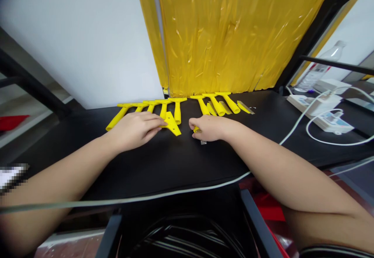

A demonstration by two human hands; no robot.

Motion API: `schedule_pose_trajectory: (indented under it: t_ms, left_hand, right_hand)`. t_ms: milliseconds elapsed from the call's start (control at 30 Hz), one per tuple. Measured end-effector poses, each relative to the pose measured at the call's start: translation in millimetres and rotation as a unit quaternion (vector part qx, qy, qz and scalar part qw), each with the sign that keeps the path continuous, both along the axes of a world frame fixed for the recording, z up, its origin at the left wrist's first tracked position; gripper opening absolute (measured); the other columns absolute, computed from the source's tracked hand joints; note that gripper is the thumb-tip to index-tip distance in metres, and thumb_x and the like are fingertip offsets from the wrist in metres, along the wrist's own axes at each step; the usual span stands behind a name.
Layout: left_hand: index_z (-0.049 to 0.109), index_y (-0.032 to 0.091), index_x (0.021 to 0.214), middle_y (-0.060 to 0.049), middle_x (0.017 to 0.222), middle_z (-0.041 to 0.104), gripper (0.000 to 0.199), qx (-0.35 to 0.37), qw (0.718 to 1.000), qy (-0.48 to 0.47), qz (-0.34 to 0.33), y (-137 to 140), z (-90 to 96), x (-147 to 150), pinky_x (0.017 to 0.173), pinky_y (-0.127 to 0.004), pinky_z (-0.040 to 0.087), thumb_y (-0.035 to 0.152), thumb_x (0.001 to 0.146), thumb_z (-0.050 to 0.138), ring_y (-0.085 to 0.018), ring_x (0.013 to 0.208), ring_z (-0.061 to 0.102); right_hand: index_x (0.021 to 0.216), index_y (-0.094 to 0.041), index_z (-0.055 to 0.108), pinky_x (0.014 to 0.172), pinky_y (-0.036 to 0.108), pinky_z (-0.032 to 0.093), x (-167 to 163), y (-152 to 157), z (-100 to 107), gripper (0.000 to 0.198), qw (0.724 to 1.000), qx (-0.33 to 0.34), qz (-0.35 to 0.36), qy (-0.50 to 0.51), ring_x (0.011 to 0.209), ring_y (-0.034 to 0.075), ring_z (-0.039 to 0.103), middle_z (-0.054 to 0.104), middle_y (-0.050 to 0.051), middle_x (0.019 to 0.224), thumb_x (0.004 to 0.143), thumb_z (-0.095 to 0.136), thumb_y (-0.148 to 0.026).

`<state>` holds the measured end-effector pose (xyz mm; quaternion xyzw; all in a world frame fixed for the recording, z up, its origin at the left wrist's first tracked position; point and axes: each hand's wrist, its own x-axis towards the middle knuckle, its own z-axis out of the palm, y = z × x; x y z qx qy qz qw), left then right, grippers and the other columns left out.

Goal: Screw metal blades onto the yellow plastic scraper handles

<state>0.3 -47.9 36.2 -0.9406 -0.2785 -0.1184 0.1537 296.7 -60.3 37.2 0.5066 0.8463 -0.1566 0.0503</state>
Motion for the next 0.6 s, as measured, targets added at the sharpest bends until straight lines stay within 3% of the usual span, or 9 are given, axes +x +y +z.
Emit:
schedule_pose_trajectory:
  t_ms: [133, 267, 433, 500, 600]
  left_hand:
    - [0.080, 0.022, 0.115, -0.008, 0.111, 0.082, 0.032, 0.016, 1.000, -0.005, 0.005, 1.2, 0.4, -1.7, 0.084, -0.038, 0.058, 0.029, 0.106, 0.050, -0.026, 0.101, 0.077]
    - [0.081, 0.022, 0.114, -0.008, 0.111, 0.082, 0.033, 0.005, 1.000, 0.004, 0.008, 1.1, -0.3, -1.2, 0.083, -0.038, 0.058, 0.028, 0.106, 0.049, -0.026, 0.100, 0.077]
    - [0.080, 0.022, 0.115, -0.008, 0.112, 0.082, 0.034, 0.013, 1.000, 0.008, 0.011, 0.5, 0.7, -2.4, 0.083, -0.040, 0.059, 0.028, 0.107, 0.048, -0.027, 0.100, 0.077]
    - [0.081, 0.022, 0.115, -0.008, 0.112, 0.082, 0.034, 0.018, 1.000, 0.006, 0.015, 0.6, 1.5, -3.3, 0.083, -0.040, 0.059, 0.028, 0.107, 0.048, -0.027, 0.100, 0.077]
    - [0.081, 0.022, 0.115, -0.008, 0.112, 0.082, 0.034, 0.012, 1.000, 0.002, 0.019, 1.0, 1.7, -4.3, 0.084, -0.040, 0.059, 0.028, 0.106, 0.048, -0.027, 0.101, 0.077]
  right_hand:
    - [0.115, -0.025, 0.063, 0.069, 0.035, 0.042, -6.7, 8.3, -9.4, 0.018, 0.998, 0.062, -0.019, -0.009, 0.083, 0.028, 0.067, 0.072, 0.009, 0.092, 0.100, 0.059, -0.034]
    - [0.122, -0.024, 0.067, 0.073, 0.040, 0.046, -15.8, 19.0, -18.4, 0.030, 0.989, 0.123, -0.070, -0.033, 0.093, 0.034, 0.069, 0.073, 0.016, 0.103, 0.103, 0.055, -0.045]
    - [0.127, -0.021, 0.067, 0.078, 0.042, 0.049, -11.0, 12.9, -3.6, 0.043, 0.981, 0.157, -0.109, -0.035, 0.100, 0.036, 0.070, 0.074, 0.018, 0.108, 0.101, 0.058, -0.054]
    - [0.121, -0.022, 0.068, 0.075, 0.037, 0.048, -2.2, 4.4, 5.7, 0.040, 0.988, 0.127, -0.088, -0.002, 0.093, 0.031, 0.070, 0.075, 0.012, 0.102, 0.096, 0.068, -0.053]
    - [0.118, -0.026, 0.066, 0.068, 0.031, 0.044, 10.0, -4.2, 12.5, 0.046, 0.999, 0.005, -0.022, 0.029, 0.081, 0.024, 0.069, 0.075, 0.003, 0.093, 0.081, 0.086, -0.043]
